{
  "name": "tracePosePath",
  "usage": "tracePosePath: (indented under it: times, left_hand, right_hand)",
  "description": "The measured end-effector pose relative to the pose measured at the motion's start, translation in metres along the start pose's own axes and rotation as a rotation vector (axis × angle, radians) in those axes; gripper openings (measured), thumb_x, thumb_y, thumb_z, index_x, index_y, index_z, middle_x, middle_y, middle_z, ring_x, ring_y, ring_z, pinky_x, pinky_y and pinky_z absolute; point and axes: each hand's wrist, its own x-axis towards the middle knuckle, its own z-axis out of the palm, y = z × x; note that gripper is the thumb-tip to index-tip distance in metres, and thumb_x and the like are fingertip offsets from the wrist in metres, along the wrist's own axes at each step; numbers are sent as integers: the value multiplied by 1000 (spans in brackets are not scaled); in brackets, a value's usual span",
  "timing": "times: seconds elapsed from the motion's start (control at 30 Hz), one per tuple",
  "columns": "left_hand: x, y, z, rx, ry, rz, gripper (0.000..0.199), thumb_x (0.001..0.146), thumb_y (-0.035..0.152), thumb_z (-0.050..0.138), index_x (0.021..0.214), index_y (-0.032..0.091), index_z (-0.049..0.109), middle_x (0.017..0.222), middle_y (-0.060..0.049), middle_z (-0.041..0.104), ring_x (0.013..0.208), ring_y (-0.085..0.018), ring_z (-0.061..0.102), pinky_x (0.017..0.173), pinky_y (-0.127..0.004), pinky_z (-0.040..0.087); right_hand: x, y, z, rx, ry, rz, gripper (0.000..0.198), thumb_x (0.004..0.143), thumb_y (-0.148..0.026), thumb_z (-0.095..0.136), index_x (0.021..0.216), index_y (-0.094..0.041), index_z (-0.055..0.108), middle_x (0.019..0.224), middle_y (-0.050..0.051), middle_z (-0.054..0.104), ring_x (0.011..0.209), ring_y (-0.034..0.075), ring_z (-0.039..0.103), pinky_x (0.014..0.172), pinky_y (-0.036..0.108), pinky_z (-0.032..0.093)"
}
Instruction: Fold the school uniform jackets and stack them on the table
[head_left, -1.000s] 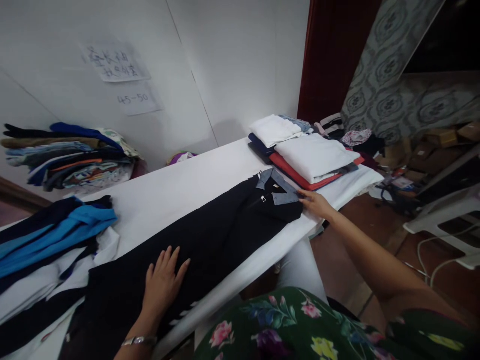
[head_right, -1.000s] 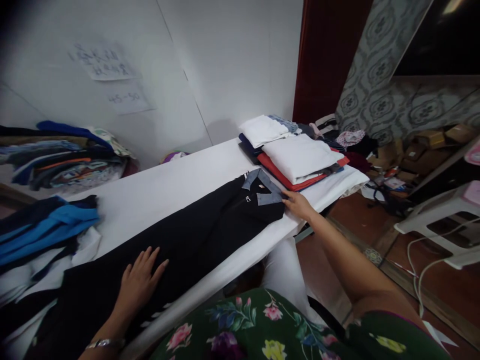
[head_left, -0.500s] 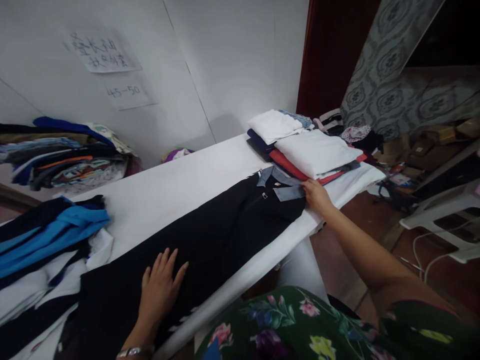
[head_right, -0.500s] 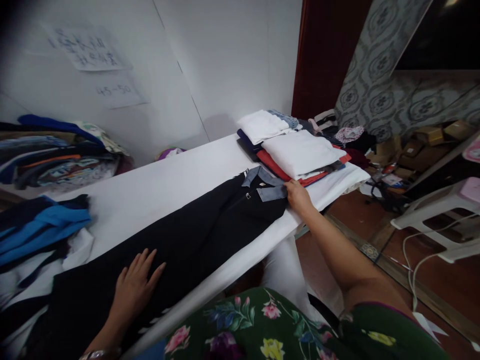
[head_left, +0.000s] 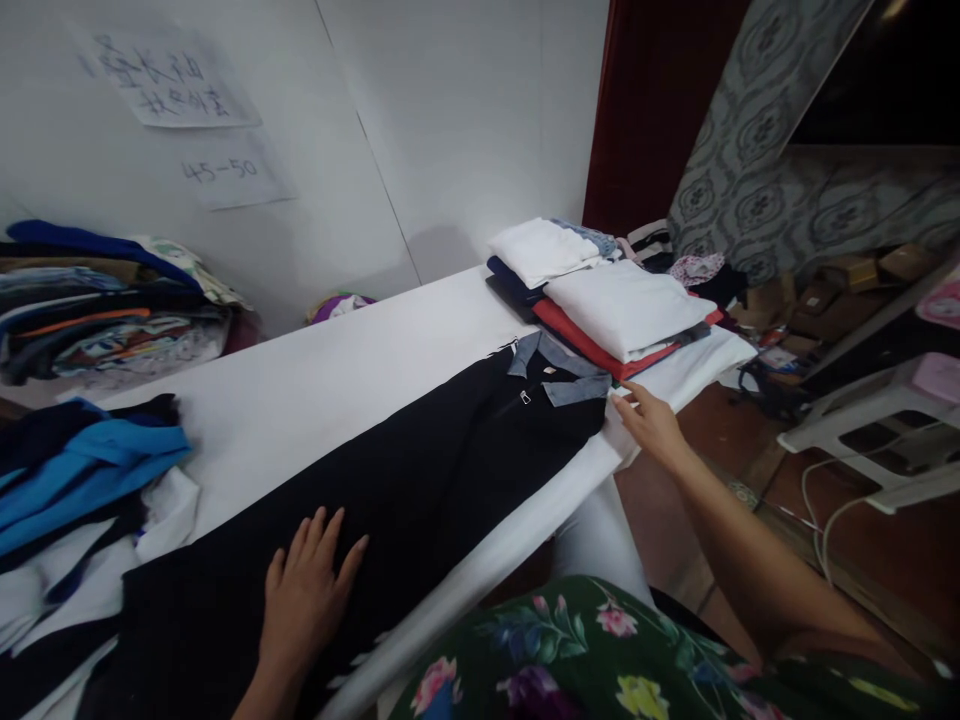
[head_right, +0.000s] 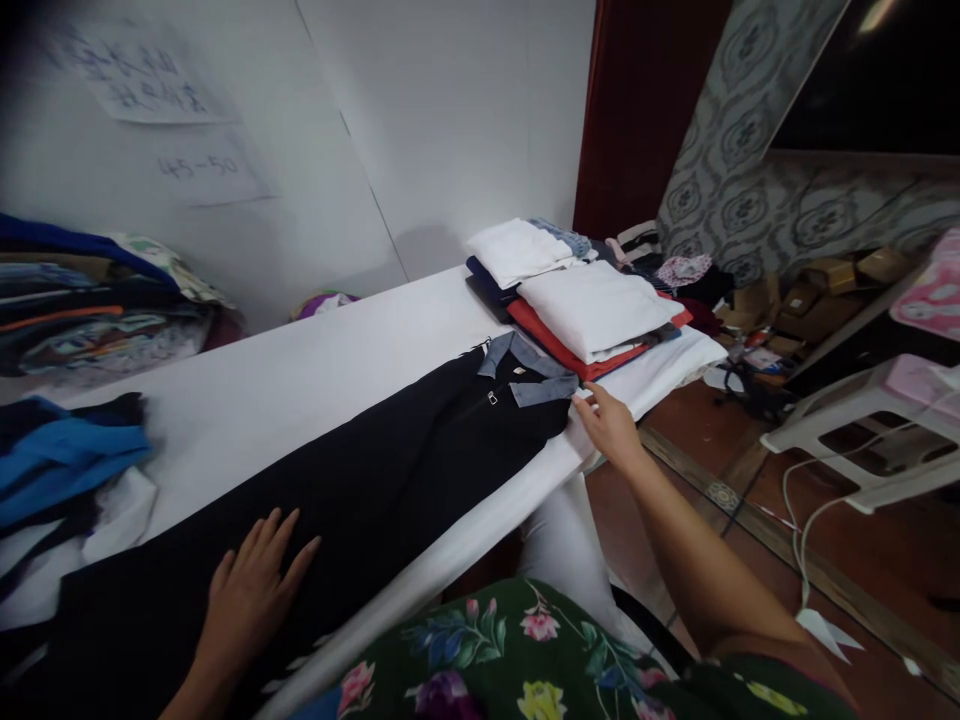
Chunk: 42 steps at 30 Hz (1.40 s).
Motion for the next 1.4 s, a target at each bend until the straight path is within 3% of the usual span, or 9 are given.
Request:
tracePosePath:
  times: [0.13,0.27,0.43,0.67,0.83,0.93,1.2,1.27,1.4]
  left_hand:
    - [1,-7,11,-86,81,20,61,88,53,24,135,23,46,144,-11,48,139,-33,34,108,-54,27]
    - [0,-8,12,-105,89,37,72,86,59,15,136,18,46,145,-15,45,138,-33,34,109,-53,26]
    - [-2,0,2,-27,30,10,65,87,48,24,137,13,48,149,-14,41,140,-30,33,111,-53,28]
    - [-3,1,2,52,37,30,64,88,46,27,137,11,50,148,-14,41,140,-30,33,111,-52,28]
    - [-4,2,4,75,57,26,63,88,47,28,136,15,52,147,-12,44,139,-29,35,111,-51,30]
    - [-4,3,4,78,60,25,62,88,46,30,136,14,52,146,-13,44,138,-30,36,110,-52,30]
    - [-5,-1,7,12,114,56,57,90,45,35,134,14,54,143,-16,47,135,-33,40,107,-55,33]
    - [-6,0,7,15,122,55,56,91,45,35,134,15,54,143,-15,47,135,-32,41,107,-54,33]
    - [-8,3,6,13,120,36,55,91,45,35,135,17,53,144,-13,47,135,-31,41,108,-53,33]
  right_hand:
    - [12,-6,13,-37,-95,138,57,87,-53,49,130,-16,54,80,6,70,72,22,66,67,32,50]
    - [35,-14,34,8,-104,40,51,81,-39,58,127,-18,58,84,5,70,72,20,64,67,31,50]
    - [37,-16,52,-3,-46,-90,38,79,-24,53,115,-19,65,98,6,70,87,22,63,79,35,50]
    - [23,-29,36,-316,-105,-127,40,86,-25,50,124,-18,60,112,13,66,98,28,61,84,39,49]
    - [4,-72,26,-240,-1,-436,43,93,-36,45,130,-16,55,134,17,52,123,33,48,101,49,40]
    - [-7,-109,37,-129,-113,-622,49,94,-42,44,139,-22,47,150,13,36,140,32,29,110,54,29]
    - [-3,-199,82,-167,-303,-775,62,95,-55,37,146,-19,36,159,11,17,147,26,6,116,53,11]
    - [7,-203,98,-206,-337,-745,64,95,-55,35,147,-18,34,159,11,17,147,26,6,117,52,8]
    - [27,-177,131,-365,-569,-475,72,93,-61,33,148,-15,32,157,12,21,146,28,11,116,55,9]
